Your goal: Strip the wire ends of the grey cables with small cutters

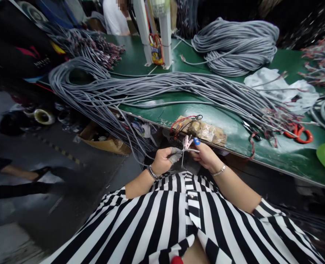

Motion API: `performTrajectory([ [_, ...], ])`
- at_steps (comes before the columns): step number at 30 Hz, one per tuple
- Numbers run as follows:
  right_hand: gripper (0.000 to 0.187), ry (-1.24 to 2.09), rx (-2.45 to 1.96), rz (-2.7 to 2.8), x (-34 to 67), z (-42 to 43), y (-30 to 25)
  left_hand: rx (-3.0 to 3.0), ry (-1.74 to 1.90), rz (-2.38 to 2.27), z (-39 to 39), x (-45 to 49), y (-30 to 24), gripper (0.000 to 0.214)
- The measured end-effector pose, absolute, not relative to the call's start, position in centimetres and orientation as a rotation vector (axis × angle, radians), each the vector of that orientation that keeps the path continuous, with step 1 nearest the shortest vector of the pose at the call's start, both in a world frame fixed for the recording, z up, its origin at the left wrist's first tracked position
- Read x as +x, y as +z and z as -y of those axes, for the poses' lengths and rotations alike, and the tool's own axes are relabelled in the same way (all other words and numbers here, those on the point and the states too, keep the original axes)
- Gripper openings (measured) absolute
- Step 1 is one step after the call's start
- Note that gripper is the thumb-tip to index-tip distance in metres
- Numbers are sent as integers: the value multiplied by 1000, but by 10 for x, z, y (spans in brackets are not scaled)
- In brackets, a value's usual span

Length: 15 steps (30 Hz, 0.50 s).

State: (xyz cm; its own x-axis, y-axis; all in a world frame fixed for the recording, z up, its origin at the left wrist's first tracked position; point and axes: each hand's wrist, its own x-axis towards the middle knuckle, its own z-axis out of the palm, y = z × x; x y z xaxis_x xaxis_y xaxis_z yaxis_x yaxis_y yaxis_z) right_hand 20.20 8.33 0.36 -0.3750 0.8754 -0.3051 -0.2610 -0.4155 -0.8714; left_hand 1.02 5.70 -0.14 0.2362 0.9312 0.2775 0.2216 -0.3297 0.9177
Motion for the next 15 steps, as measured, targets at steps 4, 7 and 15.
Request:
performTrajectory([
  [4, 47, 1625, -1110, 972, 194, -88, 0, 1666, 1127, -1079, -62, 13, -7, 19],
  [7, 49, 1433, -1143, 947, 190, -89, -5, 1630, 1117, -1076, -63, 15, -10, 20],
  [15, 55, 1740, -1012, 837, 183, -94, -8, 1583, 1062, -1119, -65, 14, -17, 26],
])
